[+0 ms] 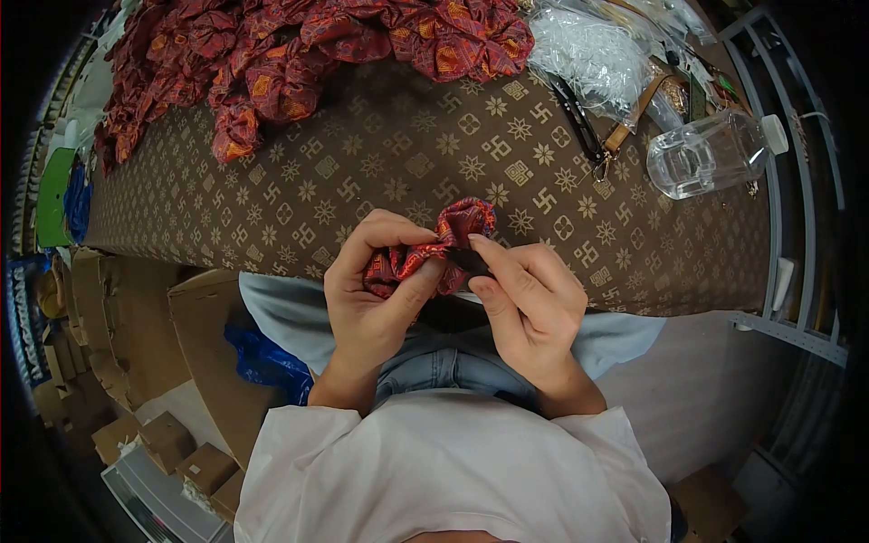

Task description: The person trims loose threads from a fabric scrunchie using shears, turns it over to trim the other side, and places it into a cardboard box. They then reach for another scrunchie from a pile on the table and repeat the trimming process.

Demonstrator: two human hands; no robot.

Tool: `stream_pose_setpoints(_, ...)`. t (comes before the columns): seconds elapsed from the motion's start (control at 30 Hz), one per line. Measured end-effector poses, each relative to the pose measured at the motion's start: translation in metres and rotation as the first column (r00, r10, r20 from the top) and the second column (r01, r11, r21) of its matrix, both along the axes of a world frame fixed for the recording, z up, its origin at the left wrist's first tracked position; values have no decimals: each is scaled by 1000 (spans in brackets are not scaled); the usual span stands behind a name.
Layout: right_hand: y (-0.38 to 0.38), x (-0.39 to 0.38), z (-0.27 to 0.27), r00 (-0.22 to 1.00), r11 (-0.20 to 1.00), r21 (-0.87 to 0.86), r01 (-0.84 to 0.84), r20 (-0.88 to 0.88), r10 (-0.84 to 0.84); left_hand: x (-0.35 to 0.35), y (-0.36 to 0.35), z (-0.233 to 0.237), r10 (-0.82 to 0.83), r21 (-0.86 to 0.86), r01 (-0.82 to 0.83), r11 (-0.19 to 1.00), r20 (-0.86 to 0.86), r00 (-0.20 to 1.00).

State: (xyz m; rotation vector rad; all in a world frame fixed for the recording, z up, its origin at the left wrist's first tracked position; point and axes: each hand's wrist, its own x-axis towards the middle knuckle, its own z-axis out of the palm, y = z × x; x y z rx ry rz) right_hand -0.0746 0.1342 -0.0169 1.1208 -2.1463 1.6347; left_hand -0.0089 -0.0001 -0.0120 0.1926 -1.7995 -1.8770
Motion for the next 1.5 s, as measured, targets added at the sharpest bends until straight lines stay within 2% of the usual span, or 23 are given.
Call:
stream_pose_setpoints(0.53, 1, 1, 5, 1000, 1000, -16, -6, 11, 6, 0, 0, 1, 1, 26, -2, 1000, 16, 1000)
stream_pose_setpoints(0.6, 4, 4, 11, 970, 1000, 9, 8, 241, -10, 0, 0, 1, 0, 19, -1, 1000, 17, 1000)
stream_pose_setpoints(0.67, 5, -2, 2, 925, 982, -172, 78, 381, -7, 1, 0, 2, 7, 30, -8, 1000, 22, 1000)
stream_pose_setpoints(0.7, 7, -3, -4, 891, 964, -256, 77, 451, 49, 1, 1, 2, 7, 30, -8, 1000, 22, 1000)
stream_pose_setpoints(0.73, 6, -3, -3, 891, 964, -256, 77, 451, 49, 0, 1, 2, 12, 37, -13, 999, 24, 1000)
stream_pose_setpoints(0.8, 3, -1, 2, 823, 913, -382, 143, 559, 105, 0, 2, 2, 14, 45, -15, 999, 25, 1000)
stream_pose_setpoints(0.83, 3, -1, 4, 823, 913, -381, 145, 559, 103, -1, 3, 2, 11, 44, -12, 999, 27, 1000)
stream_pose_setpoints(0.9, 3, 0, 8, 820, 954, -299, -32, 537, 196, -2, 4, 1, 5, 43, -6, 999, 27, 1000)
stream_pose_setpoints(0.93, 1, 1, 11, 781, 975, -219, -23, 605, 154, -2, 4, 1, -6, 27, 5, 1000, 25, 1000)
stream_pose_setpoints(0.97, -5, 0, 8, 781, 975, -221, -21, 605, 154, -2, 4, 1, -17, 11, 17, 1000, 24, 1000)
stream_pose_setpoints(1.0, -14, -3, 1, 856, 975, -218, -35, 497, 142, -2, 5, 2, -19, 9, 19, 1000, 24, 1000)
stream_pose_setpoints(1.03, -18, -5, -2, 916, 976, -213, -48, 380, 128, -1, 5, 2, -58, 83, 54, 995, 44, 997)
stream_pose_setpoints(1.13, -11, -9, 10, 724, 986, -167, 17, 682, 103, 1, 2, 3, -103, 212, 87, 974, 67, 992)
stream_pose_setpoints(1.17, -12, -12, 9, 710, 953, -282, 107, 693, 126, 1, 0, 3, -111, 269, 86, 959, 76, 991)
stream_pose_setpoints(1.23, -4, -19, 6, 688, 935, -300, 191, 720, 91, 2, -2, 2, -111, 300, 86, 950, 70, 991)
stream_pose_setpoints(1.27, -4, -23, 4, 746, 936, -300, 183, 662, 67, 2, -2, 1, -112, 329, 86, 940, 63, 992)
stream_pose_setpoints(1.3, -4, -23, 4, 747, 937, -299, 181, 661, 67, 2, -1, 3, -111, 330, 85, 940, 61, 992)
stream_pose_setpoints(1.37, -3, -22, 3, 797, 985, -169, 35, 600, 74, 0, 2, 6, -111, 412, 65, 909, 89, 990)
stream_pose_setpoints(1.4, -3, -21, 2, 797, 985, -168, 37, 600, 72, 0, 2, 6, -112, 412, 66, 909, 88, 990)
stream_pose_setpoints(1.5, -1, -18, -2, 512, 943, -332, -6, 809, 288, -1, 0, 5, -106, 448, 53, 893, 95, 990)
